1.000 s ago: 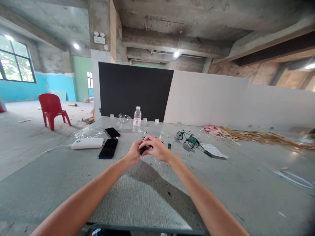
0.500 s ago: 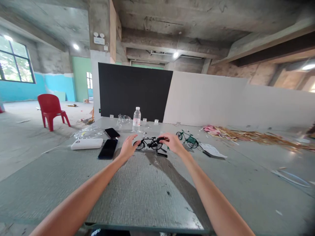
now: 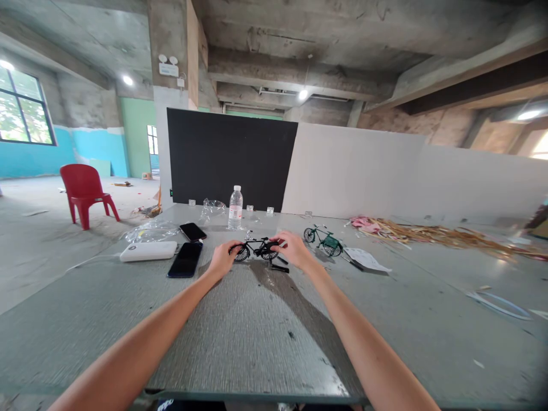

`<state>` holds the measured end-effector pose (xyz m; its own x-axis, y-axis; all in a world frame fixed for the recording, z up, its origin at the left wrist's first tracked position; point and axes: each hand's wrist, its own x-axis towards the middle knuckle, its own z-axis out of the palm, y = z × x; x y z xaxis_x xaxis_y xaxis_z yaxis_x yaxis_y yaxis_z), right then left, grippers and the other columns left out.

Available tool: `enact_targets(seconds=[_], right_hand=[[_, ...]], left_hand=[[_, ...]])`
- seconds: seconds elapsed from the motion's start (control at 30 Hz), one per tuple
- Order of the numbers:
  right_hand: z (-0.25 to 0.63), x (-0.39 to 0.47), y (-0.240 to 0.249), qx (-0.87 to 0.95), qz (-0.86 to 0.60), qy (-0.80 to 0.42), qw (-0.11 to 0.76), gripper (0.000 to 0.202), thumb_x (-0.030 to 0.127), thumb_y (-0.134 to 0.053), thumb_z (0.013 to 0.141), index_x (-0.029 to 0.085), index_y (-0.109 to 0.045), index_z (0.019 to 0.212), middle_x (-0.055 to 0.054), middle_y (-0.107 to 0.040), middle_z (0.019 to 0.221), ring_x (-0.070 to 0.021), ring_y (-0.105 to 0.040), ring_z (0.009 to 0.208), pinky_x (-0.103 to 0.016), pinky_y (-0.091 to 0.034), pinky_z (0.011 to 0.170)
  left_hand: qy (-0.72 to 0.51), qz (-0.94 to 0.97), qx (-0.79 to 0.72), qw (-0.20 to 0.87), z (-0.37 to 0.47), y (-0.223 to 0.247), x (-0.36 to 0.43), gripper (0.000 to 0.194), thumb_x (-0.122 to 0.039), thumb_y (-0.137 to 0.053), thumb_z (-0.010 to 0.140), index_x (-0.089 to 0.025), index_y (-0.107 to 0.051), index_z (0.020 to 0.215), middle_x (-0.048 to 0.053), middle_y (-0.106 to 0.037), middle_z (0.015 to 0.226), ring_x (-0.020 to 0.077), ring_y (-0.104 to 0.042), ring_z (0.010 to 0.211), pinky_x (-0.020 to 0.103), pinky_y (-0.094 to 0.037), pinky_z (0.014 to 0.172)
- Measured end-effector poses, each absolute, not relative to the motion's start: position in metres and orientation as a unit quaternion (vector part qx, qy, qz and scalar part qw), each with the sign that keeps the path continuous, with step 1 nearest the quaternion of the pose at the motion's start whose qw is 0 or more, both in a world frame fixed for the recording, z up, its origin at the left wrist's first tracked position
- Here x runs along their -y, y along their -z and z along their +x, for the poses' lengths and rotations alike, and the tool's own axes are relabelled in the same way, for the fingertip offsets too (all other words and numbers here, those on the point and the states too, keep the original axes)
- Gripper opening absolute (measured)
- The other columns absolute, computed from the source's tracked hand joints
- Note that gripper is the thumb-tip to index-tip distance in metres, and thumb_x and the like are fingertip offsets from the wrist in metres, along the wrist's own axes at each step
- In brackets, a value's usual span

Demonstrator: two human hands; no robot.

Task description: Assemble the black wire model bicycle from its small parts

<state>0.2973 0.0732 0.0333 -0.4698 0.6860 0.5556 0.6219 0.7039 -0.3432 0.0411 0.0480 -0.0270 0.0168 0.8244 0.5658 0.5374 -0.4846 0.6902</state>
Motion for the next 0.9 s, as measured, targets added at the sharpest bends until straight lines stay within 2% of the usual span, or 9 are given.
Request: enact_targets(seconds=[0.37, 0.53, 0.6, 0.67, 0.73, 0.8, 0.9], right_hand=[[0.3, -0.076, -0.032, 0.854, -0.389, -0.046, 0.342, 0.019, 0.033, -0.072, 0.081, 0.022, -0.073, 0.097, -0.007, -0.067, 0.097, -0.0193, -0.064, 0.088, -0.032, -0.052, 0.077], [0.302, -0.071, -0.037, 0.855, -0.392, -0.039, 0.337, 0.034, 0.04, -0.074, 0.079, 0.023, -0.069, 0.108, -0.008, -0.066, 0.105, -0.0213, -0.063, 0.093, -0.035, -0.052, 0.081], [0.301, -0.067, -0.043, 0.851, -0.384, -0.02, 0.358, 0.032, 0.042, -0.064, 0.086, 0.023, -0.066, 0.111, -0.009, -0.066, 0.108, -0.0218, -0.062, 0.098, -0.036, -0.05, 0.084], [0.302, -0.063, -0.049, 0.841, -0.379, 0.018, 0.384, 0.027, 0.04, -0.05, 0.095, 0.022, -0.066, 0.109, -0.009, -0.066, 0.107, -0.0221, -0.061, 0.102, -0.036, -0.048, 0.089], [0.304, -0.063, -0.053, 0.828, -0.384, 0.056, 0.405, 0.03, 0.036, -0.041, 0.099, 0.021, -0.066, 0.105, -0.009, -0.066, 0.105, -0.0225, -0.06, 0.103, -0.036, -0.045, 0.092], [0.309, -0.065, -0.052, 0.813, -0.41, 0.076, 0.406, 0.031, 0.034, -0.039, 0.099, 0.02, -0.067, 0.1, -0.009, -0.067, 0.102, -0.0223, -0.061, 0.098, -0.035, -0.045, 0.088], [0.319, -0.072, -0.045, 0.817, -0.459, 0.054, 0.344, 0.029, 0.033, -0.042, 0.097, 0.02, -0.067, 0.095, -0.007, -0.069, 0.089, -0.0195, -0.061, 0.078, -0.032, -0.047, 0.076]], left_hand=[[-0.501, 0.696, -0.493, 0.143, 0.042, 0.026, -0.048, 0.025, -0.026, -0.051, 0.09, -0.02, -0.072, 0.102, 0.004, -0.075, 0.102, 0.0215, -0.068, 0.094, 0.032, -0.048, 0.089], [-0.503, 0.696, -0.492, 0.145, 0.042, 0.028, -0.049, 0.025, -0.026, -0.051, 0.09, -0.021, -0.072, 0.102, 0.004, -0.075, 0.103, 0.0214, -0.068, 0.096, 0.032, -0.049, 0.088], [-0.502, 0.695, -0.494, 0.143, 0.042, 0.028, -0.048, 0.025, -0.025, -0.051, 0.089, -0.021, -0.072, 0.103, 0.003, -0.075, 0.103, 0.0212, -0.068, 0.095, 0.032, -0.049, 0.089], [-0.508, 0.692, -0.493, 0.143, 0.042, 0.027, -0.048, 0.026, -0.024, -0.051, 0.089, -0.022, -0.071, 0.104, 0.003, -0.074, 0.103, 0.0208, -0.068, 0.096, 0.032, -0.049, 0.089], [-0.519, 0.683, -0.492, 0.15, 0.042, 0.026, -0.048, 0.026, -0.025, -0.051, 0.089, -0.021, -0.07, 0.105, 0.004, -0.074, 0.102, 0.0201, -0.068, 0.095, 0.032, -0.049, 0.088], [-0.534, 0.665, -0.499, 0.154, 0.041, 0.025, -0.048, 0.026, -0.029, -0.05, 0.09, -0.02, -0.07, 0.103, 0.005, -0.075, 0.099, 0.0198, -0.069, 0.092, 0.031, -0.05, 0.085], [-0.549, 0.636, -0.522, 0.149, 0.039, 0.025, -0.05, 0.029, -0.035, -0.047, 0.092, -0.018, -0.07, 0.096, 0.007, -0.075, 0.096, 0.0207, -0.069, 0.09, 0.032, -0.05, 0.083]])
